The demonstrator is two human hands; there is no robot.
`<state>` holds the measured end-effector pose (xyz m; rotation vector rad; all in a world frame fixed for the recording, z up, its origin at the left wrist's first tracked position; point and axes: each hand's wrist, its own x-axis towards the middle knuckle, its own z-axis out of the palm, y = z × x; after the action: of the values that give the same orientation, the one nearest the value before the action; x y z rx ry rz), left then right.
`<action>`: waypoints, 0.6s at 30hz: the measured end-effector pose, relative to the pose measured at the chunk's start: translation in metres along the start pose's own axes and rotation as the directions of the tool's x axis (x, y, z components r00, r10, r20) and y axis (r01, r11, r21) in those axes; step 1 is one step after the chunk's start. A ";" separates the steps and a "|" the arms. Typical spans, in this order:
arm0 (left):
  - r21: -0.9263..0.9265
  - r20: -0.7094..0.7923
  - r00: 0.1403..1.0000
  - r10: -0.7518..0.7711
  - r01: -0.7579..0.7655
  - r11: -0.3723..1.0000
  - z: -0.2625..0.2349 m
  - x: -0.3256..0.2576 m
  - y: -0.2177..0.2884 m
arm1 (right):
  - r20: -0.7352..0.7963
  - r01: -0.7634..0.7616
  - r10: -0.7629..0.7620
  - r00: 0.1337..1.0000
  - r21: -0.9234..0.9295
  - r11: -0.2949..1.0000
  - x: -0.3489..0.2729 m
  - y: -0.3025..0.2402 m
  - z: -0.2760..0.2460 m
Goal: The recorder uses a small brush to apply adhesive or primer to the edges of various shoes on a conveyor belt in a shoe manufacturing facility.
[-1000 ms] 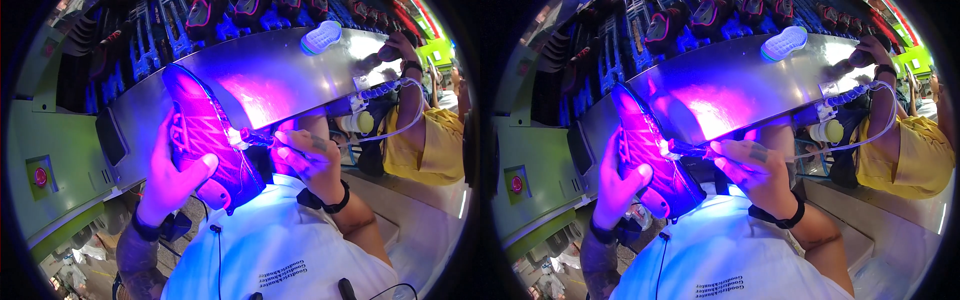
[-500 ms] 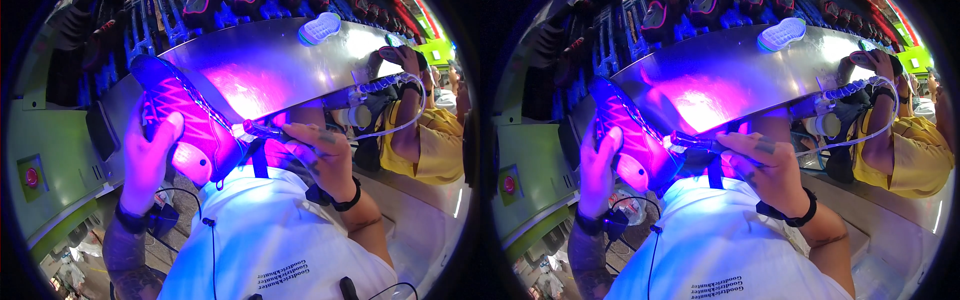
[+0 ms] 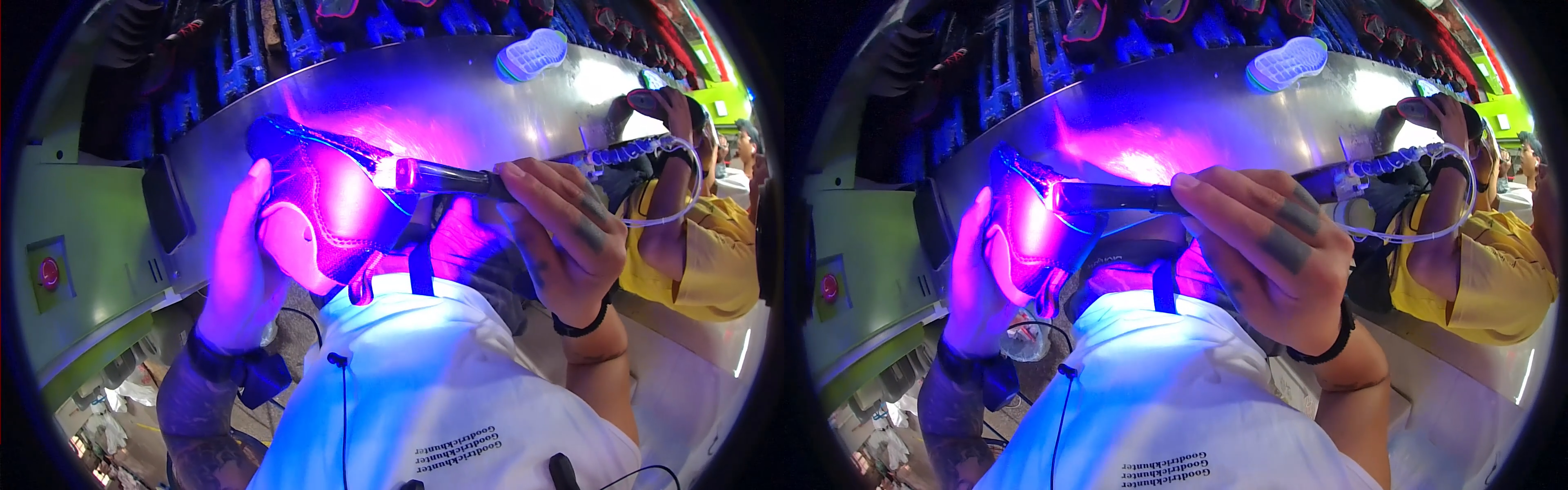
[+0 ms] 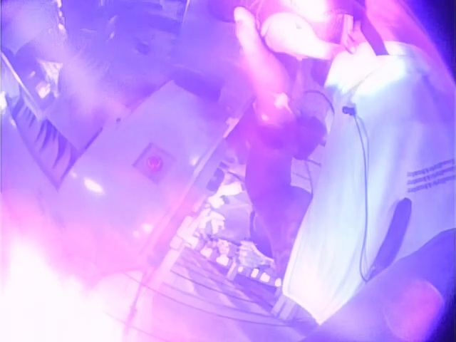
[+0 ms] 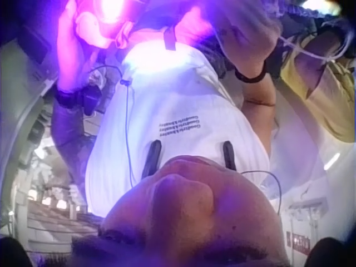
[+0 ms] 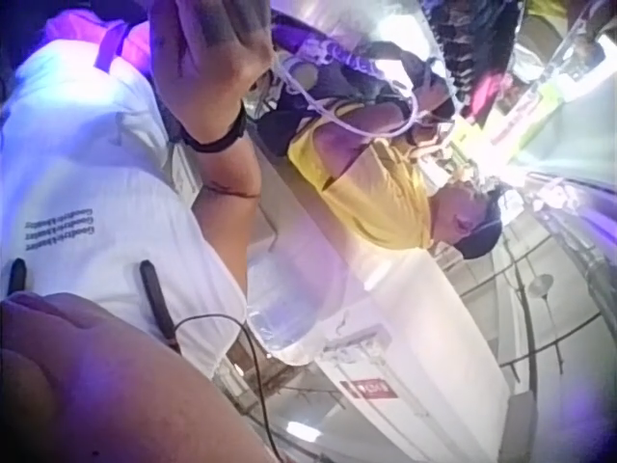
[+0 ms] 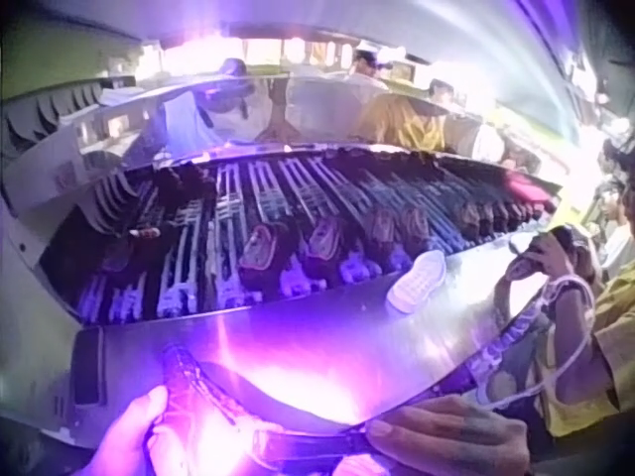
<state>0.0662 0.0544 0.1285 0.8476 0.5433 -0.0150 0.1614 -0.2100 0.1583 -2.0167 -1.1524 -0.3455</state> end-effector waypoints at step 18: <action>-0.601 0.476 0.847 -0.238 0.510 0.615 0.003 -0.041 -0.053 | -0.032 0.153 -0.151 0.988 0.067 0.986 0.027 0.019 -0.033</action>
<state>0.0198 0.0088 0.1118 -0.0710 0.3286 -0.3318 0.1959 -0.2236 0.1866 -1.8642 -1.2876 -0.4026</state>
